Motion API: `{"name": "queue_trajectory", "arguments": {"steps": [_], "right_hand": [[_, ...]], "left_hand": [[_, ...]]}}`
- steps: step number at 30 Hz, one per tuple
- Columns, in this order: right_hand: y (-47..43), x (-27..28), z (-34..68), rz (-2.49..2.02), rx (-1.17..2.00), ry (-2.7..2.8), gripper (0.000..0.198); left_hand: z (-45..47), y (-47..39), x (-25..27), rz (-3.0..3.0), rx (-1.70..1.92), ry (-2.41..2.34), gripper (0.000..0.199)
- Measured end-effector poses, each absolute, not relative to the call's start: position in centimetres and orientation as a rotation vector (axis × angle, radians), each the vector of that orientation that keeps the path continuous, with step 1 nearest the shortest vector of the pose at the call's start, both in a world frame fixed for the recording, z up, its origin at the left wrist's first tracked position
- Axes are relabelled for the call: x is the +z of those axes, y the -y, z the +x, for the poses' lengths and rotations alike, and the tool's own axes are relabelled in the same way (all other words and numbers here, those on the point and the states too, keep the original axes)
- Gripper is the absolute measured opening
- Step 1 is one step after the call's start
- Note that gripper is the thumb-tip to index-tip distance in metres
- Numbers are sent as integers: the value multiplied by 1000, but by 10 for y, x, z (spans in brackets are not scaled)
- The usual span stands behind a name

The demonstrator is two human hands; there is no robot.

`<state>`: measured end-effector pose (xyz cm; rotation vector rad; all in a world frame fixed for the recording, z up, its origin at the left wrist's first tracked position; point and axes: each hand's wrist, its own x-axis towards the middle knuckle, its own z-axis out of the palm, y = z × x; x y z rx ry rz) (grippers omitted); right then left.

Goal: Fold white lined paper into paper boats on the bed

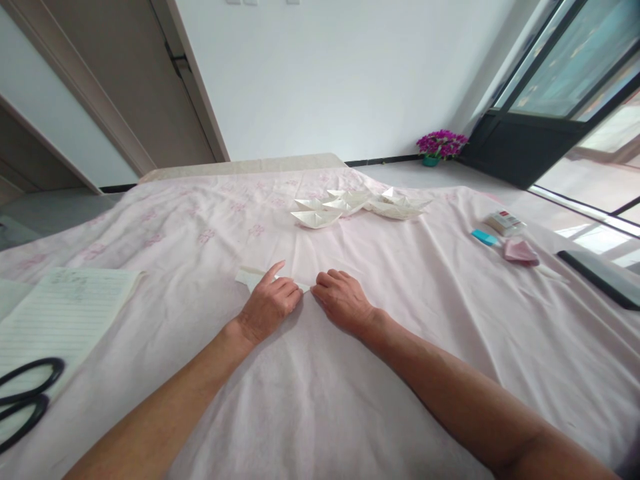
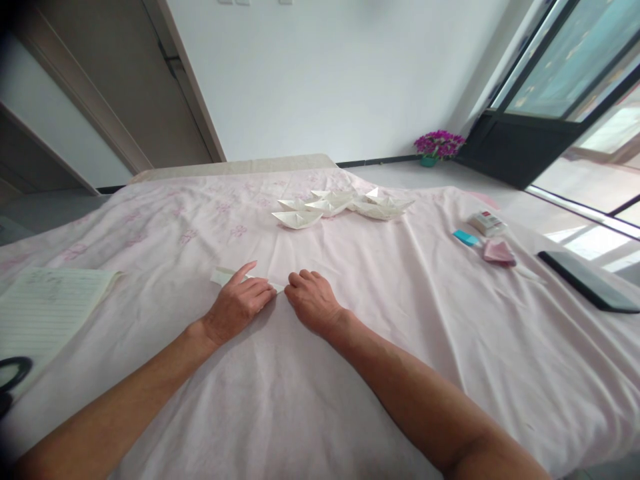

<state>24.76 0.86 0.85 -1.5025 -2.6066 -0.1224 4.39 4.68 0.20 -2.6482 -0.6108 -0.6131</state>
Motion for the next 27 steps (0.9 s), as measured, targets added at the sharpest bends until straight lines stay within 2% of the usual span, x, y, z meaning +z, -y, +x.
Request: {"name": "queue_trajectory", "arguments": {"steps": [14, 27], "right_hand": [[-2, 6, 244, -1517, -117, 2535, 17], [-4, 6, 250, -1574, -184, 2549, 16]], "left_hand": [[39, -29, -1, -2599, -397, 676, 25], [36, -16, 0, -2554, -363, 815, 22]]}}
